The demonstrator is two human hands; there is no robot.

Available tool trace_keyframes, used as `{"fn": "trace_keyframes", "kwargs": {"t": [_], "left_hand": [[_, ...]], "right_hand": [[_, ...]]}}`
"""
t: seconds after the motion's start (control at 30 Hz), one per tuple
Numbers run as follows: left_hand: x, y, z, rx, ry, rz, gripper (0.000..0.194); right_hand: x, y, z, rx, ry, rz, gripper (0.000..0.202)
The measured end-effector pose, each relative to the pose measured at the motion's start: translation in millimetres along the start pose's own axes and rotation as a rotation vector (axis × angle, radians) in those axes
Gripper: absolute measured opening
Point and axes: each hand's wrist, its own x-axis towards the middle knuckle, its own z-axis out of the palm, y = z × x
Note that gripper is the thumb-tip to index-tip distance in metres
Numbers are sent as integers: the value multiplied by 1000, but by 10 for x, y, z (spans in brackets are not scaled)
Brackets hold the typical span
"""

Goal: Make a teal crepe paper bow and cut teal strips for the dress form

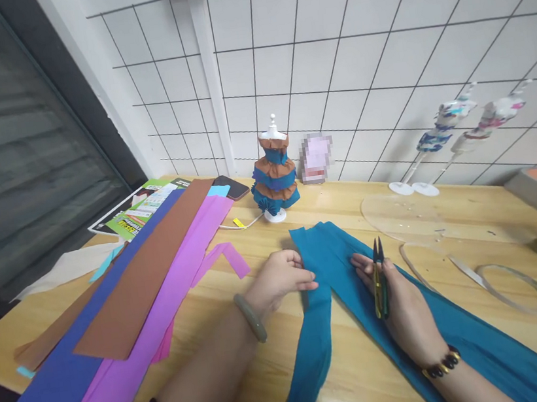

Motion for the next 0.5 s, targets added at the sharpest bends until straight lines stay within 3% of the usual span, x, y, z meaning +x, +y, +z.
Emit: {"fn": "trace_keyframes", "kwargs": {"t": [0.17, 0.5], "left_hand": [[-23, -39, 14, -6, -104, -21, 42], [57, -127, 14, 143, 35, -32, 47]], "right_hand": [[-7, -28, 20, 35, 37, 4, 35], [-4, -86, 9, 50, 17, 15, 34]]}}
